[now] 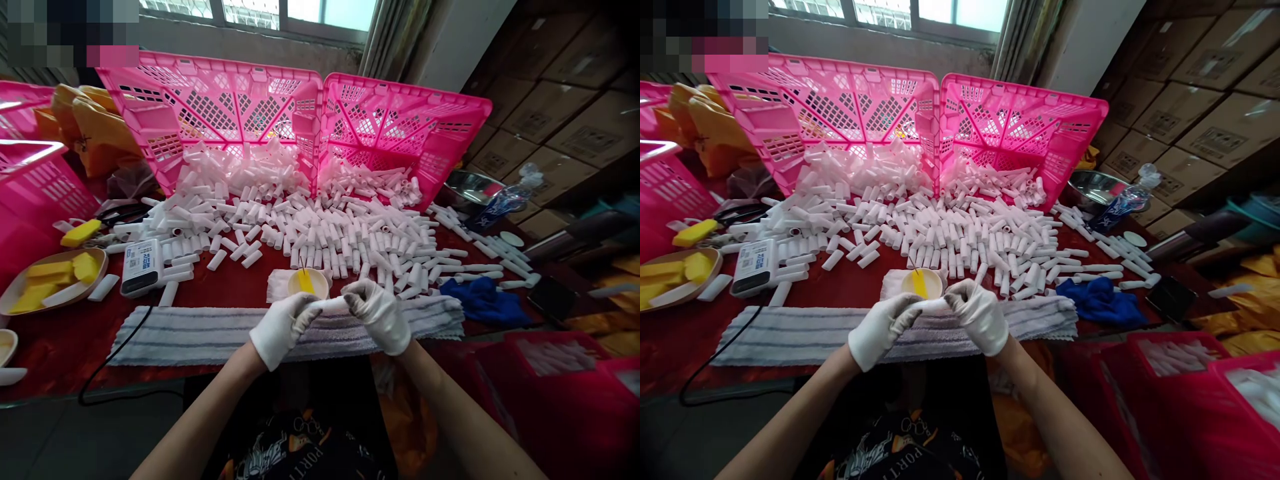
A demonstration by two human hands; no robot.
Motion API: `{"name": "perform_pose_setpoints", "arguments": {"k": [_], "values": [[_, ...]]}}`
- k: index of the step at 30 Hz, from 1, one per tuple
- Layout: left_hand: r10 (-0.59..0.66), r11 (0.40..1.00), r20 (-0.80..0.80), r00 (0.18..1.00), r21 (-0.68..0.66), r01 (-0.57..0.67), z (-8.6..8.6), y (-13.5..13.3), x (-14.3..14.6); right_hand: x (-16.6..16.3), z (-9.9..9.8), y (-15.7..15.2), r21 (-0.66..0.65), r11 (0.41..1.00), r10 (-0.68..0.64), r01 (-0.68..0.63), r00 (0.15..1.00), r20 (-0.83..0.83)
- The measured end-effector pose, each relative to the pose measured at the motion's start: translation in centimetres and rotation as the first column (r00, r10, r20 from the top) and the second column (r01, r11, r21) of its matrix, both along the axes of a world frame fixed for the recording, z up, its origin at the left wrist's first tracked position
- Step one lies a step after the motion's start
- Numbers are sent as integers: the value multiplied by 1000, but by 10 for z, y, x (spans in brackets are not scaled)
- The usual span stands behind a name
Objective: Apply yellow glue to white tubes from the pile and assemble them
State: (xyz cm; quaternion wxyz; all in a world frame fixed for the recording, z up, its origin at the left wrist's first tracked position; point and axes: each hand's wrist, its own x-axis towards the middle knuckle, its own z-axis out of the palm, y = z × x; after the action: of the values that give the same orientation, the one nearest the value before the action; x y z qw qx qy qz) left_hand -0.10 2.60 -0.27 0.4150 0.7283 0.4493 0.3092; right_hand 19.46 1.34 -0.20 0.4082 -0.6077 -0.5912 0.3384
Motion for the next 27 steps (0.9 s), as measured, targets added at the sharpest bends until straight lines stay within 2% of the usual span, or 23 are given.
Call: {"name": "perform_pose_setpoints", "arguments": {"k": [3, 6, 10, 12, 14, 15, 17, 19, 21, 22, 24, 25, 26, 27], "values": [[81, 993, -50, 995, -79, -84, -3, -2, 9, -5, -2, -6, 186, 970, 83, -155, 935, 346], [188, 971, -119, 975, -128, -203, -10, -5, 22, -9, -12, -5, 295, 917, 46, -267, 808, 588], [346, 936, -185, 920, 3, -352, -14, -9, 33, -12, -17, -2, 395, 900, -115, -183, 775, 621], [330, 936, -149, 932, -74, -343, -14, -10, 34, -14, -13, -4, 461, 864, -161, -204, 755, 636], [291, 931, -108, 950, -195, -308, -13, -11, 36, -16, -9, -6, 520, 808, -162, -278, 743, 650], [291, 927, -105, 951, -215, -307, -13, -12, 38, -17, -7, -8, 539, 792, -165, -288, 748, 643], [346, 924, -147, 927, -120, -364, -12, -16, 44, -20, -8, -11, 557, 805, -211, -203, 779, 590], [393, 919, -200, 898, 37, -394, -12, -24, 53, -18, -11, -16, 502, 863, -256, -46, 819, 514], [325, 945, -220, 920, 114, -307, -11, -34, 62, -7, -11, -24, 371, 927, -239, 59, 854, 462], [255, 965, -217, 942, 117, -234, -11, -38, 65, 3, -10, -28, 287, 956, -190, 58, 869, 456], [140, 985, -181, 973, 122, -119, -11, -40, 62, 32, -3, -39, 107, 993, -18, -42, 862, 506], [138, 983, -153, 979, 144, -116, -12, -36, 55, 49, 1, -45, 10, 994, 82, -105, 832, 549], [179, 971, -124, 976, 179, -156, -12, -29, 44, 66, 4, -49, -82, 982, 184, -169, 766, 616], [259, 946, -91, 962, 227, -233, -12, -18, 30, 82, 7, -53, -154, 972, 234, -177, 707, 667]]}}
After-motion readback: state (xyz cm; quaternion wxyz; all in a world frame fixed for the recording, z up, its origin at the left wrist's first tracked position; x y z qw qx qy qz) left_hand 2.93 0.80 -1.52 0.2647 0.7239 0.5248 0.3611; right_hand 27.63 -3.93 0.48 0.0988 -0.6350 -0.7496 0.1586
